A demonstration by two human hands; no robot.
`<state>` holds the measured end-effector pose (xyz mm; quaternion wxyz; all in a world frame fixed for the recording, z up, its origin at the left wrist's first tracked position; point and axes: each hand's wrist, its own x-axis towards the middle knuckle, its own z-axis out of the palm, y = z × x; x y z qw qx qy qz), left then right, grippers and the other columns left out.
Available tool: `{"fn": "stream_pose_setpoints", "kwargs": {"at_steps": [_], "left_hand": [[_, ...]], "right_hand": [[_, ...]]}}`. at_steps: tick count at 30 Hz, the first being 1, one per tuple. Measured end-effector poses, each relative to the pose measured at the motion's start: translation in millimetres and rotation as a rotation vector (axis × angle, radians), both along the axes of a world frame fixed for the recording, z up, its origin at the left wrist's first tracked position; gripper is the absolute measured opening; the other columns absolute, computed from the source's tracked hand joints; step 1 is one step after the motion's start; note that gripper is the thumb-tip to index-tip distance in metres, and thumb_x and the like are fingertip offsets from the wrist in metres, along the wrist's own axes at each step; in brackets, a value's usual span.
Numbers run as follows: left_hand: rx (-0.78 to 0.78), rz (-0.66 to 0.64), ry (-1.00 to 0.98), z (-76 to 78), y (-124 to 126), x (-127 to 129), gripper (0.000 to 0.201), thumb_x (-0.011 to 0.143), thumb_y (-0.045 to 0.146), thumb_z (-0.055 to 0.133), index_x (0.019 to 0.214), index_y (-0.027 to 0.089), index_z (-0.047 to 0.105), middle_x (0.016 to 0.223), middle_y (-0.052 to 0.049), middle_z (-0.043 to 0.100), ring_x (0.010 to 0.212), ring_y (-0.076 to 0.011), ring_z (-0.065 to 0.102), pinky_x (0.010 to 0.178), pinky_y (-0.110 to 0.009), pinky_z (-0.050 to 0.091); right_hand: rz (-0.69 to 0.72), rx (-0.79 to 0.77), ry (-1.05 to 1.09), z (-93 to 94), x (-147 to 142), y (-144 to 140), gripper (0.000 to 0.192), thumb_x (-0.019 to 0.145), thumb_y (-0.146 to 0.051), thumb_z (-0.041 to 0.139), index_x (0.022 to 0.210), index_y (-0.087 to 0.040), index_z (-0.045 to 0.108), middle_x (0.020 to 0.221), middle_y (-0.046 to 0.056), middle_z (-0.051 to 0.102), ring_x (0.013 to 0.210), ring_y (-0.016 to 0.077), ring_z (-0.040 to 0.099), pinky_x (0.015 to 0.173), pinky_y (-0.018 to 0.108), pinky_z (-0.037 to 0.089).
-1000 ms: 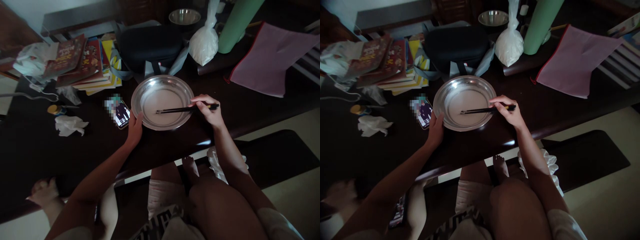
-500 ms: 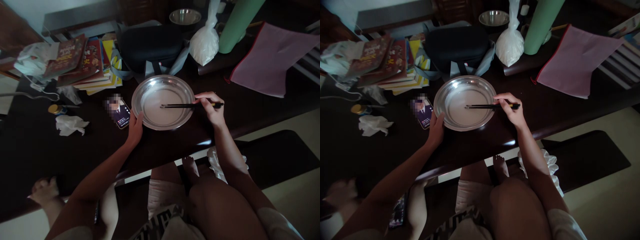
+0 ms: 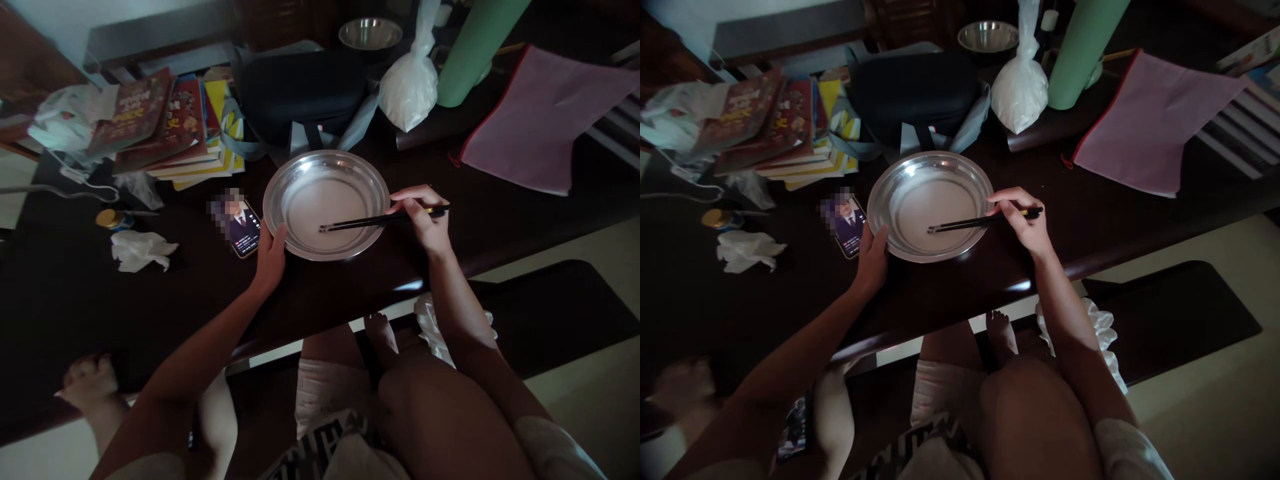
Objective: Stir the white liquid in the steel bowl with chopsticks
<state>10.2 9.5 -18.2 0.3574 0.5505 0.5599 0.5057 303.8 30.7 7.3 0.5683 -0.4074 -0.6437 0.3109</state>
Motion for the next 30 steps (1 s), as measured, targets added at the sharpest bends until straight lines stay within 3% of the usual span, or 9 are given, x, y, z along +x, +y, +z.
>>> {"fn": "stream_pose_setpoints", "kwargs": {"at_steps": [4,8,14,20,26,30], "left_hand": [[-0.006,0.005,0.016,0.5,-0.1,0.0,0.05,0.087,0.063,0.05,0.118,0.025,0.059,0.122,-0.007,0.062,0.125,-0.0254,0.053,0.114,-0.046,0.037],[-0.004,0.002,0.012,-0.4,0.2,-0.5,0.051,0.087,0.063,0.05,0.12,0.025,0.058,0.124,-0.008,0.061,0.126,-0.0255,0.052,0.114,-0.046,0.037],[-0.006,-0.007,0.02,-0.1,0.1,-1.1,0.048,0.088,0.061,0.049,0.12,0.025,0.059,0.123,-0.008,0.061,0.126,-0.0251,0.052,0.115,-0.045,0.036],[-0.011,0.006,-0.003,-1.5,0.6,-0.6,0.05,0.086,0.063,0.05,0.119,0.026,0.059,0.126,-0.007,0.06,0.126,-0.0262,0.051,0.115,-0.047,0.036],[-0.006,-0.003,0.02,-1.7,0.6,-1.2,0.048,0.089,0.06,0.048,0.12,0.025,0.059,0.124,-0.007,0.06,0.125,-0.0247,0.052,0.115,-0.045,0.036],[0.0,-0.006,0.022,-1.9,0.5,-1.3,0.048,0.089,0.06,0.048,0.122,0.026,0.057,0.125,-0.007,0.06,0.125,-0.0246,0.052,0.114,-0.046,0.036]], "right_hand": [[0.035,0.012,-0.092,1.1,-1.1,0.1,0.022,0.089,-0.044,0.059,0.097,-0.028,0.072,0.082,-0.001,0.074,0.08,0.0158,0.073,0.077,0.033,0.058],[-0.051,0.032,-0.002,0.0,0.6,0.8,0.021,0.09,-0.042,0.058,0.095,-0.028,0.073,0.078,-0.002,0.073,0.072,0.0141,0.072,0.07,0.031,0.058],[0.055,0.006,-0.071,0.1,-0.9,0.5,0.02,0.089,-0.042,0.06,0.098,-0.029,0.073,0.083,-0.001,0.074,0.079,0.0155,0.073,0.075,0.033,0.058],[-0.062,0.033,0.003,-0.7,0.3,0.8,0.02,0.091,-0.04,0.058,0.096,-0.029,0.073,0.078,-0.002,0.072,0.072,0.0139,0.072,0.071,0.031,0.058],[0.052,0.019,-0.079,-0.8,-1.0,0.9,0.02,0.089,-0.042,0.059,0.097,-0.029,0.072,0.08,-0.001,0.074,0.077,0.0156,0.072,0.075,0.034,0.058],[-0.057,0.037,-0.059,-1.2,0.8,1.7,0.022,0.09,-0.044,0.058,0.097,-0.029,0.072,0.081,-0.001,0.074,0.077,0.0159,0.072,0.075,0.034,0.058]]}}
